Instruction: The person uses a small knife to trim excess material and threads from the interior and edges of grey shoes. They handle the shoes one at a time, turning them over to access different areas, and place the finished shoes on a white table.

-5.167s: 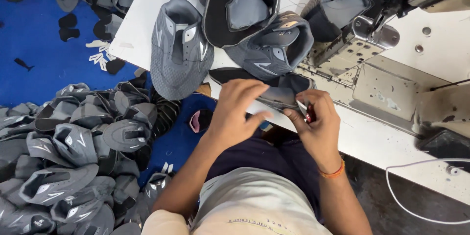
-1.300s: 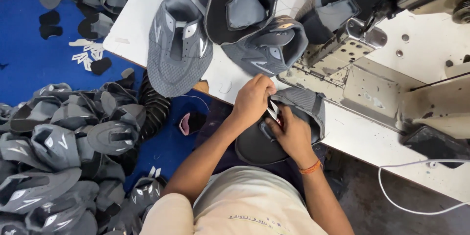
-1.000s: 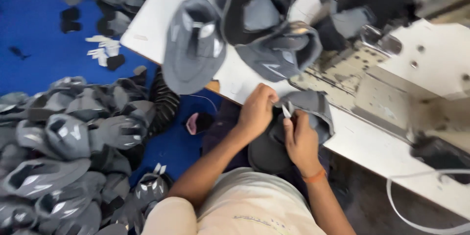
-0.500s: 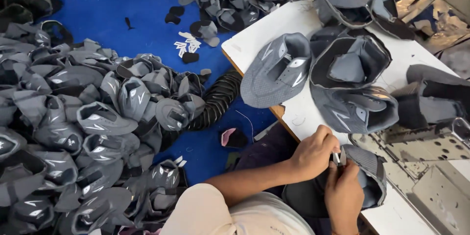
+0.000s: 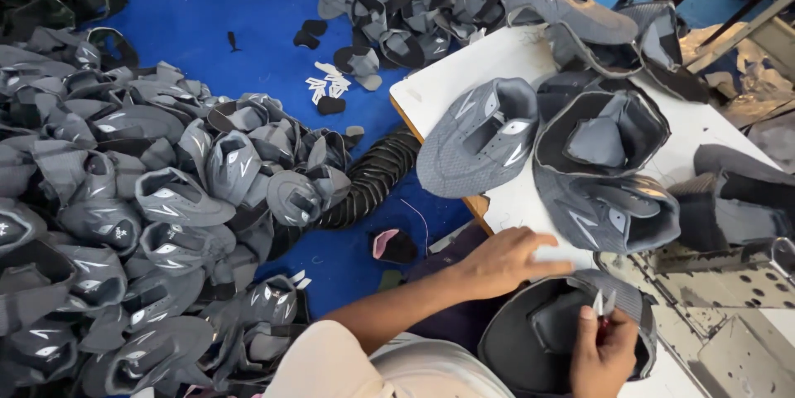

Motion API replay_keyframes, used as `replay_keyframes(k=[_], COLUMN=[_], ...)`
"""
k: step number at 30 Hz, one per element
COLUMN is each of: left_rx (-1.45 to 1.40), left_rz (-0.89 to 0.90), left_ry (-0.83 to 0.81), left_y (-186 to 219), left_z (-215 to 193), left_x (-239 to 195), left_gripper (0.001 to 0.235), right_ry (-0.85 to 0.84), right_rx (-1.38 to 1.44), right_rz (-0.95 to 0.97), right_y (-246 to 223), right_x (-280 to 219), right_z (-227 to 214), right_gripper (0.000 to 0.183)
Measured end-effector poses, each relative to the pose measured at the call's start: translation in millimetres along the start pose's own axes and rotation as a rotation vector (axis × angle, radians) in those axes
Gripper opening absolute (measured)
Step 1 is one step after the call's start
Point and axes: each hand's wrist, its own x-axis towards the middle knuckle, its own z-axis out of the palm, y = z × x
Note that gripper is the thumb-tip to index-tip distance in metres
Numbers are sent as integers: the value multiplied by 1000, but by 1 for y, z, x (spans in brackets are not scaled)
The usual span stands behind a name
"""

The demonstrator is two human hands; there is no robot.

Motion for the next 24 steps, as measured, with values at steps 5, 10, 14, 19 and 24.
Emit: replay_keyframes(k=[5,10,14,19,24], left_rx=[144,-117,-538,-951,-925], left_rz=[316,295,23,-450,-622], left_ry=[-311,-197,9,28,105], left_y=[-7,2,7,42,48], left_z=[8,13,11,-25,-36], left_x=[-11,30,57,59,40], left_gripper=[46,29,26,28,27], right_ry=[51,-32,-53,48,-79], right_rx=[330,532,463,936,688], right_rz=[86,110,-370,120,135], right_y=[9,40,56,-30,-92], right_x=[16,51,56,40,32], right_z=[-2,-41,-100,-85,-49], right_gripper=[19,13,40,44,55])
